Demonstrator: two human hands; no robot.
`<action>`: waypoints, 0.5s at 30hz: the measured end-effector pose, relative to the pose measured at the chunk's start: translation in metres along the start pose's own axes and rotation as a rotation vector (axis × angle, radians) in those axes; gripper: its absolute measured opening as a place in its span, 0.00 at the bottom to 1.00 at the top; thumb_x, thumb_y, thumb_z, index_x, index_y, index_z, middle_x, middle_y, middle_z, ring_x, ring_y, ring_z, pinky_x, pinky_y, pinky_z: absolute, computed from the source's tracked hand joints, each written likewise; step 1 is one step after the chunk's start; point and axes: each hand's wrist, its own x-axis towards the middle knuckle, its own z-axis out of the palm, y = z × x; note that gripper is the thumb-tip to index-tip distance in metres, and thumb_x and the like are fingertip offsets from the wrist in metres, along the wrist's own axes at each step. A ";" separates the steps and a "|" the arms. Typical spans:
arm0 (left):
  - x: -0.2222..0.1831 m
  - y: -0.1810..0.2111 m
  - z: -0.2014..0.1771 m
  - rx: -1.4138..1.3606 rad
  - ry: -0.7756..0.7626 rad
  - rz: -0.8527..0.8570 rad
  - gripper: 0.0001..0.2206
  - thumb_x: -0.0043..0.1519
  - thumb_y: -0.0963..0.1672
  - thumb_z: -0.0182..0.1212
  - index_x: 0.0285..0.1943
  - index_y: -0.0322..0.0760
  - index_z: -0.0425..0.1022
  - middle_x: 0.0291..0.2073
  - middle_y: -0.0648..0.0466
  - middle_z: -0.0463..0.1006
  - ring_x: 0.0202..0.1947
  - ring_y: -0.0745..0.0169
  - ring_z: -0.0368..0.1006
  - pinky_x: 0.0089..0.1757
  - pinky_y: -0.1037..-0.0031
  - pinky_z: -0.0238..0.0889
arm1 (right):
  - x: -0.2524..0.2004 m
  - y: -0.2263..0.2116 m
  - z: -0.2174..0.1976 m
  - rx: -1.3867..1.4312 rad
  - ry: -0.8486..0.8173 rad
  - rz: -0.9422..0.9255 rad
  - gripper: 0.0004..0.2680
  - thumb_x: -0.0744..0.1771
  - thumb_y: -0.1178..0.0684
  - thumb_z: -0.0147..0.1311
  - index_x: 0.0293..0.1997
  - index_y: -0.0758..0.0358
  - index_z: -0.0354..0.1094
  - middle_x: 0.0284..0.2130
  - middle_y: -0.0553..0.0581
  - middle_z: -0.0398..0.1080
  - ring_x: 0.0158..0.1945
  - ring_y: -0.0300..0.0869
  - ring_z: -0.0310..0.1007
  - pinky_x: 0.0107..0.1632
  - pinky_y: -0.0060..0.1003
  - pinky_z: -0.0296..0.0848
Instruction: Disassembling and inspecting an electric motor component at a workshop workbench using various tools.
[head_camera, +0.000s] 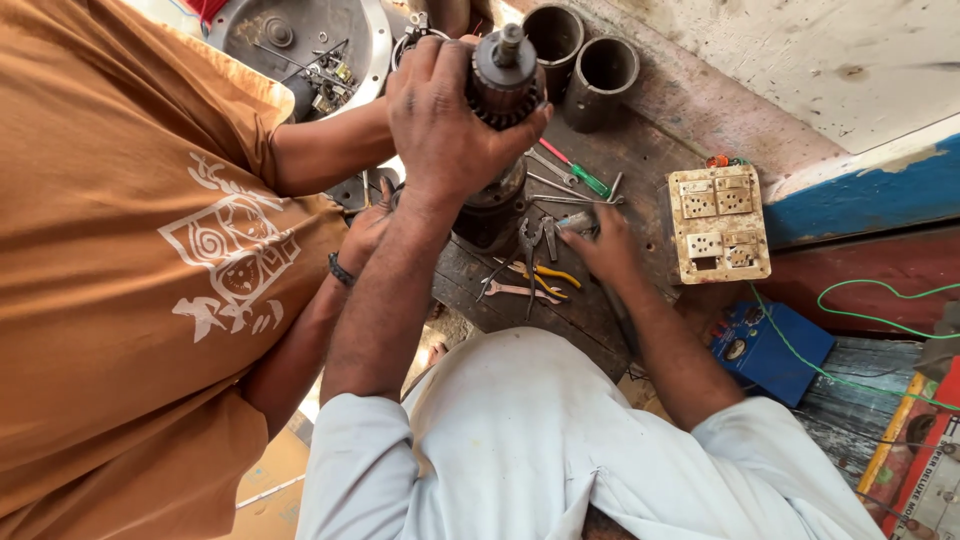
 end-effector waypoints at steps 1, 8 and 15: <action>0.000 -0.001 0.002 0.008 -0.006 0.002 0.32 0.49 0.57 0.81 0.51 0.35 0.74 0.42 0.48 0.71 0.46 0.47 0.70 0.48 0.54 0.63 | 0.003 -0.031 -0.023 0.266 0.068 -0.137 0.33 0.64 0.36 0.65 0.71 0.65 0.53 0.65 0.73 0.59 0.67 0.62 0.62 0.66 0.53 0.65; -0.001 -0.004 0.008 0.034 -0.009 0.011 0.34 0.47 0.59 0.80 0.51 0.35 0.74 0.43 0.47 0.70 0.47 0.48 0.69 0.48 0.55 0.59 | 0.044 -0.154 -0.076 0.754 0.102 -0.530 0.50 0.60 0.34 0.76 0.77 0.66 0.27 0.75 0.68 0.46 0.78 0.58 0.52 0.79 0.54 0.55; -0.001 -0.008 0.007 0.023 0.003 -0.007 0.34 0.45 0.61 0.80 0.47 0.37 0.74 0.42 0.49 0.70 0.47 0.48 0.68 0.50 0.54 0.55 | 0.058 -0.163 -0.047 0.769 0.283 -0.611 0.45 0.61 0.40 0.79 0.77 0.63 0.37 0.70 0.64 0.53 0.76 0.55 0.56 0.79 0.54 0.53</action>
